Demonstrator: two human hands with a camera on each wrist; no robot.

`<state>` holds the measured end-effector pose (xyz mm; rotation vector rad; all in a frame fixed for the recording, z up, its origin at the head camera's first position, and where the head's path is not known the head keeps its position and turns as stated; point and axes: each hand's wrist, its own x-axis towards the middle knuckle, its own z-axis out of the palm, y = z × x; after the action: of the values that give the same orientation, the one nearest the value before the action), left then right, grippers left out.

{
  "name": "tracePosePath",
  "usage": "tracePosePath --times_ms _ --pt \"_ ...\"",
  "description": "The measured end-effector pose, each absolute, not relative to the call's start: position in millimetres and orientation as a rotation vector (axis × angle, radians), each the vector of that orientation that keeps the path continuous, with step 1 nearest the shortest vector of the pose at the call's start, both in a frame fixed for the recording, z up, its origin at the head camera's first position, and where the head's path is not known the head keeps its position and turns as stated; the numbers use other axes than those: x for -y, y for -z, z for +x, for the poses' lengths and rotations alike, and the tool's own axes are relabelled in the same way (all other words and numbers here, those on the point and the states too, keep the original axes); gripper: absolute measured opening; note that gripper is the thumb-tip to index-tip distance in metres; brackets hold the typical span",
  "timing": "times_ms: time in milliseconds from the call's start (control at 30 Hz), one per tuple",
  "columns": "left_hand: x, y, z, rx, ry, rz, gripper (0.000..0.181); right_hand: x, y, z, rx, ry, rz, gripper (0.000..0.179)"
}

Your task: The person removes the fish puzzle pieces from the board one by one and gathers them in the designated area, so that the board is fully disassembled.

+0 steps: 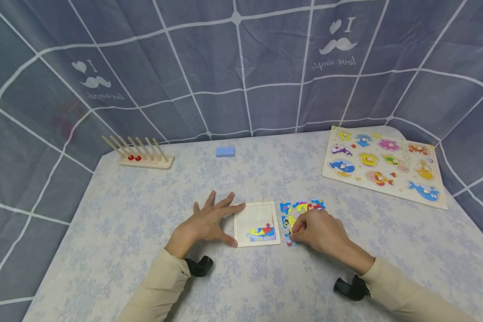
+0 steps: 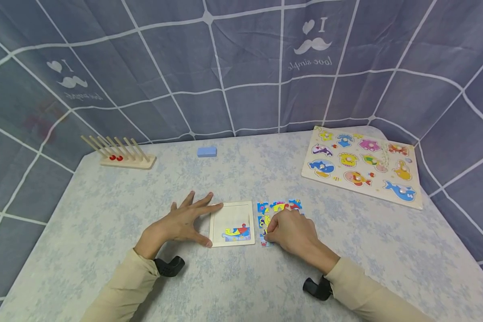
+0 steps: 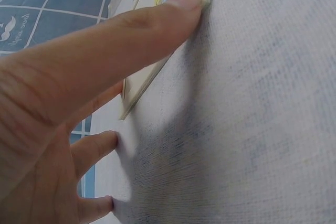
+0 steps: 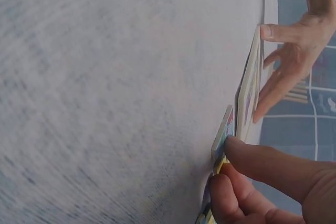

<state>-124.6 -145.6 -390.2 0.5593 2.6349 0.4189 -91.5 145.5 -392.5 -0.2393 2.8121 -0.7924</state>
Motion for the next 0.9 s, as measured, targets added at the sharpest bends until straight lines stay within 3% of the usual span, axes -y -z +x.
tracePosePath --times_ms 267,433,900 --pt "145.8 390.2 -125.3 -2.634 -0.398 0.548 0.101 -145.5 386.5 -92.9 -2.838 0.844 -0.264 0.013" --pt "146.5 389.6 -126.1 -2.636 -0.395 0.547 0.101 -137.5 382.5 -98.2 -2.810 0.948 -0.359 0.002" --pt "147.0 391.0 -125.8 -2.625 -0.393 0.558 0.100 -90.1 392.3 -101.0 -2.720 0.866 -0.546 0.024"
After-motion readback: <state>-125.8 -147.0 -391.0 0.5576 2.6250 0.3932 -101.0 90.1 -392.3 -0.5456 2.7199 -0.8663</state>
